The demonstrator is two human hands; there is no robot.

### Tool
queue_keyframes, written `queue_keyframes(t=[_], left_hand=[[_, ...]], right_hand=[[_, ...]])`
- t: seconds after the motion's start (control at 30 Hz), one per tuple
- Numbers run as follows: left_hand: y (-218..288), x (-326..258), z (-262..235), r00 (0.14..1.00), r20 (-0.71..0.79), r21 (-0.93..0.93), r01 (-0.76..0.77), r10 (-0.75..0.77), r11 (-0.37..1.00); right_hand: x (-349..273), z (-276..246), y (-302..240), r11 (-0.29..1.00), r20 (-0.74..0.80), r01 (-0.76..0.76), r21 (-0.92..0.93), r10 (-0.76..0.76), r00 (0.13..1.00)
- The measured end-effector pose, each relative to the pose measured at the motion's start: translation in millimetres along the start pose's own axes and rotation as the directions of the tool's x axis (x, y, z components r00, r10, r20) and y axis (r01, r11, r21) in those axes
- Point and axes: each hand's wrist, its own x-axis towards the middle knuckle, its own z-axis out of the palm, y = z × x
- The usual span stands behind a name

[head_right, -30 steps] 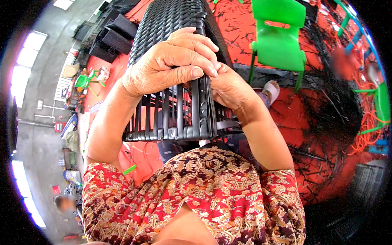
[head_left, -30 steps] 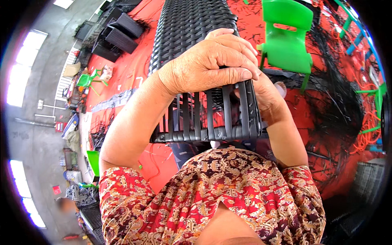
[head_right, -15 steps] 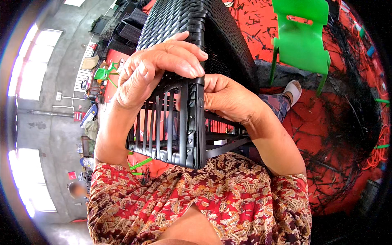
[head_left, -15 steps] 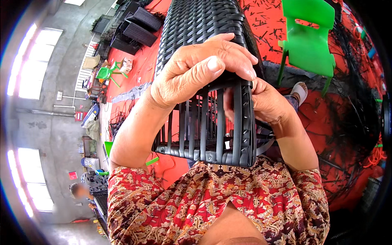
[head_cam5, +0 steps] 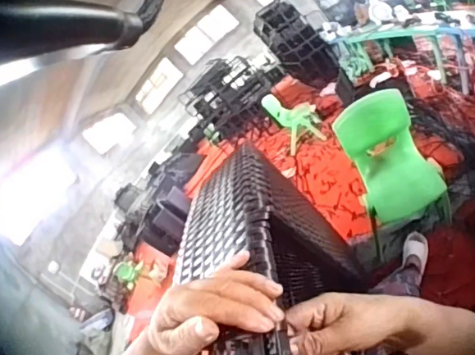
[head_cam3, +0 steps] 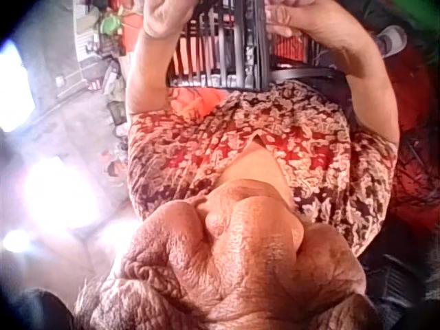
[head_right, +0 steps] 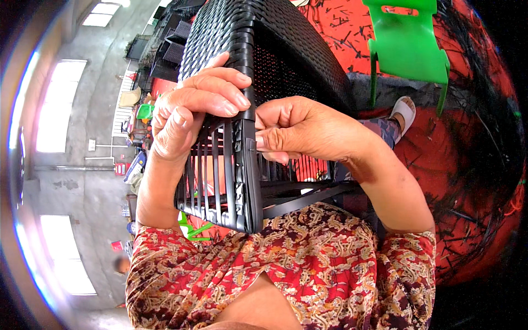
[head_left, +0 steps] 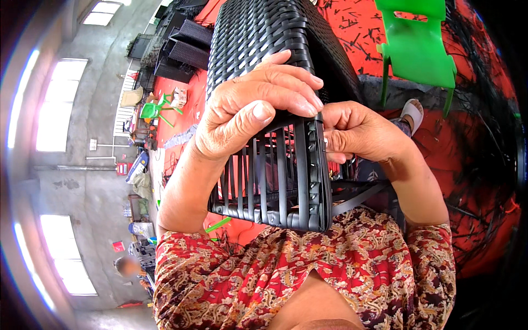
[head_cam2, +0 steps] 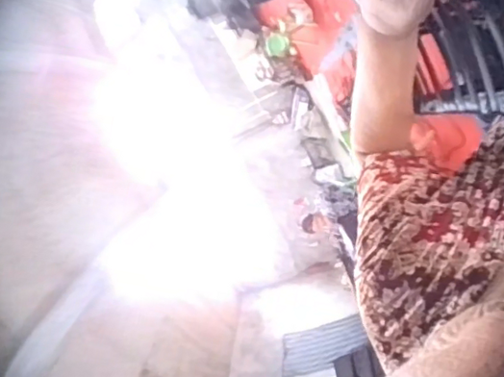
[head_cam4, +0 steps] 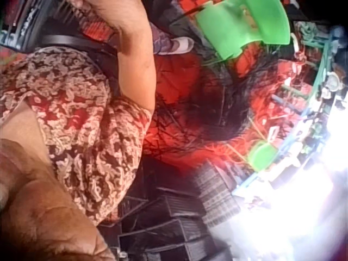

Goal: The person weaves black plastic strips onto a metal furniture frame by hand, pulling the strips through the slats and securing them one by one.

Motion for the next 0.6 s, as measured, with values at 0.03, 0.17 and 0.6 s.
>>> queue_keyframes(t=[0.03, 0.17, 0.6], left_hand=[[-0.9, 0.5, 0.2, 1.0, 0.002, 0.014, -0.001, 0.001, 1.0], [-5.9, 3.8, -1.0, 1.0, 0.023, 0.071, -0.017, 0.015, 0.997], [1.9, -2.9, -3.2, 0.998, -0.05, 0.1, -0.02, 0.025, 0.995]], right_hand=[[-3.7, 0.5, -5.3, 0.998, -0.054, -0.049, -0.049, 0.046, 0.997], [-17.1, -2.8, -24.2, 0.955, -0.196, -0.254, -0.151, 0.223, 0.955], [-53.7, 1.8, -42.7, 0.864, -0.362, -0.341, -0.371, 0.203, 0.91]])
